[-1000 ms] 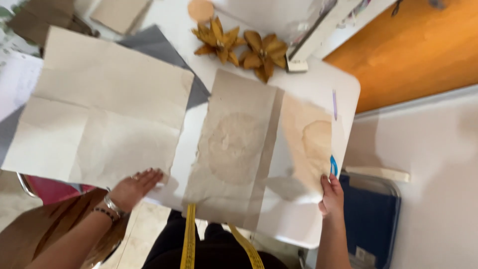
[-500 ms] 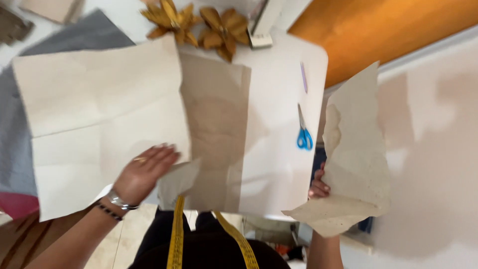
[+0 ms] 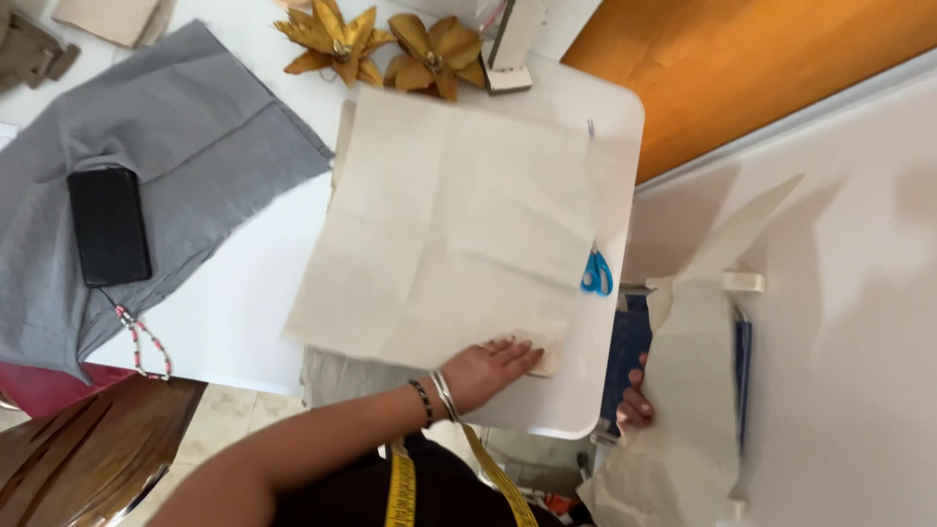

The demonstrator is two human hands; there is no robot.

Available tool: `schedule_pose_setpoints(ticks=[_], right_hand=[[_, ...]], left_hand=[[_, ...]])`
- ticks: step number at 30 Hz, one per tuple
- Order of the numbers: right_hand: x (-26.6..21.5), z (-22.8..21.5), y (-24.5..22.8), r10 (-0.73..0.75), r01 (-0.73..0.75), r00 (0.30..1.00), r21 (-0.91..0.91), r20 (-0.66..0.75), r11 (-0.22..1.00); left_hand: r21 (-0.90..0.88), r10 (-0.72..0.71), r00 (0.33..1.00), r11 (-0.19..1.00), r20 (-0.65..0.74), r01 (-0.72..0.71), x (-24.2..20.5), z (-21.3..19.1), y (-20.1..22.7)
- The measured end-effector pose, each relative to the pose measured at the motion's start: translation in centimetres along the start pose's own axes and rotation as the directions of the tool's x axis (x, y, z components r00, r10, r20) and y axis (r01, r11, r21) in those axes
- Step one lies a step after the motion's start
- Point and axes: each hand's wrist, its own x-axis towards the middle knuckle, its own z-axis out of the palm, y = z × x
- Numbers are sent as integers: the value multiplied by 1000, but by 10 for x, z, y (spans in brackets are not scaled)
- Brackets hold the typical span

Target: Preparing paper patterns by unfolding, cutting with scissors, measuring with a tape, and labeling with a marker.

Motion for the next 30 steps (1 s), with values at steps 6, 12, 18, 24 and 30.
schedule_pose_setpoints(ticks=[6,12,18,24,30], right_hand=[[25,17,5,-28,-50,975,-339,-222,939],[83,56,57,-583,-150,619,-808,-526,570],[148,26,86,-569,-278,715,-912,-406,301],[198,-38,111,-571,-372,790,-915,-224,-156],[223,-81,115,-571,-461,807,-769,-155,-443]], left_hand=[[-192,-39,982,981,-187,2,29,64,7],[-352,-45,991,932,129,88,34,47,20],[-59,-228,960,969,165,240,-44,17,14],[122,-443,824,852,-353,510,-180,67,-50],[-49,-764,642,645,-65,763,-230,50,-19]])
